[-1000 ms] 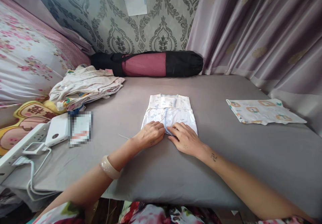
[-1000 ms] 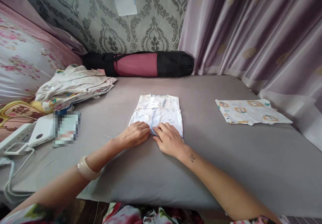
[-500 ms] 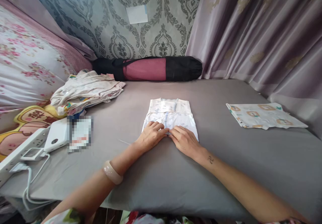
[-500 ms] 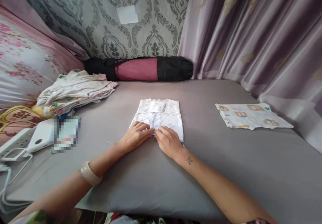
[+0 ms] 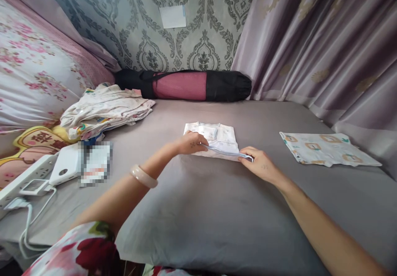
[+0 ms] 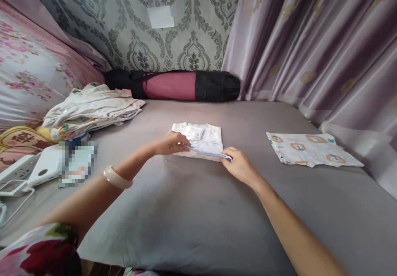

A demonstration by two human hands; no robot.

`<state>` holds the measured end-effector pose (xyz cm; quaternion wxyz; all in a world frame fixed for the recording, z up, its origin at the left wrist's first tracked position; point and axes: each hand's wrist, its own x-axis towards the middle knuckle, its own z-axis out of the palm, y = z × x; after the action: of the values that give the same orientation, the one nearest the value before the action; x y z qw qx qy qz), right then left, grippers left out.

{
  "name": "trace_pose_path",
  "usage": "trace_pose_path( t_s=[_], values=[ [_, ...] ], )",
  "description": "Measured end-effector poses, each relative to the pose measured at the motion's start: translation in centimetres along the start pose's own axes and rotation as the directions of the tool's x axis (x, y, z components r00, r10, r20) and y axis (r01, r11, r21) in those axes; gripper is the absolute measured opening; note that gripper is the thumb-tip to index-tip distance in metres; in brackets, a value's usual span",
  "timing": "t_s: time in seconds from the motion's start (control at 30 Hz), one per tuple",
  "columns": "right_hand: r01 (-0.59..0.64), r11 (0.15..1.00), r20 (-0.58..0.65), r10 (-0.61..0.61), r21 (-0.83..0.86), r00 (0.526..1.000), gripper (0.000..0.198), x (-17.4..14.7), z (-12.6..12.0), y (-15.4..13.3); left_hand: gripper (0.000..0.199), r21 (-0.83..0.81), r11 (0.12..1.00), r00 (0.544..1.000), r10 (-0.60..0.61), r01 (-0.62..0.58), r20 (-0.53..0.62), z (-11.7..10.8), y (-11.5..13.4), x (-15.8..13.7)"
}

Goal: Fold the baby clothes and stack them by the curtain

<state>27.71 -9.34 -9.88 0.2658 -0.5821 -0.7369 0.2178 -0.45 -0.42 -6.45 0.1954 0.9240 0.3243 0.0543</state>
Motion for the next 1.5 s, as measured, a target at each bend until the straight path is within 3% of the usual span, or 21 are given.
trace_pose_path(
  t_s=[0.17, 0.3, 0.47, 0.6, 0.8, 1.1, 1.37, 1.5],
  values=[
    [-0.144, 0.969, -0.046, 0.156, 0.2, 0.987, 0.03, 3.1, -0.3, 0.9, 0.018, 0.031, 0.995, 0.991, -0.094, 0.092, 0.1, -2.1, -1.8, 3.3],
    [-0.137, 0.93, -0.086, 0.176, 0.341, 0.981, 0.032, 5.4, 0.8, 2.3, 0.017, 0.19, 0.957, 0.972, -0.23, 0.217, 0.049, -2.2, -1.9, 5.4],
    [-0.213, 0.973, -0.162, 0.226, 0.093, 0.96, 0.022, 8.0, 1.9, 3.4, 0.01, 0.462, 0.867, 0.982, -0.181, 0.188, -0.061, -1.0, -1.3, 7.3],
    [-0.304, 0.942, -0.2, 0.272, -0.146, 0.941, 0.022, 9.5, 2.4, 3.2, 0.016, 0.541, 0.833, 0.991, -0.065, 0.117, -0.115, 0.1, -1.3, 8.5],
    [-0.355, 0.883, -0.242, 0.288, -0.307, 0.926, 0.026, 10.5, 3.1, 2.6, 0.023, 0.551, 0.827, 0.989, -0.031, 0.106, -0.144, 0.3, -2.4, 9.6],
    [-0.34, 0.847, -0.302, 0.226, -0.408, 0.926, 0.027, 11.4, 4.1, 2.4, 0.021, 0.381, 0.871, 0.949, -0.254, 0.309, -0.188, 1.0, -6.1, 10.2],
    [-0.379, 0.826, -0.309, 0.263, -0.418, 0.914, 0.029, 12.1, 4.5, 2.9, 0.024, 0.34, 0.871, 0.929, -0.285, 0.353, -0.234, 2.0, -6.8, 9.9],
    [-0.45, 0.803, -0.353, 0.32, -0.392, 0.879, 0.029, 12.1, 4.8, 2.9, 0.027, 0.306, 0.867, 0.907, -0.31, 0.393, -0.286, 3.1, -6.9, 9.3]
  ],
)
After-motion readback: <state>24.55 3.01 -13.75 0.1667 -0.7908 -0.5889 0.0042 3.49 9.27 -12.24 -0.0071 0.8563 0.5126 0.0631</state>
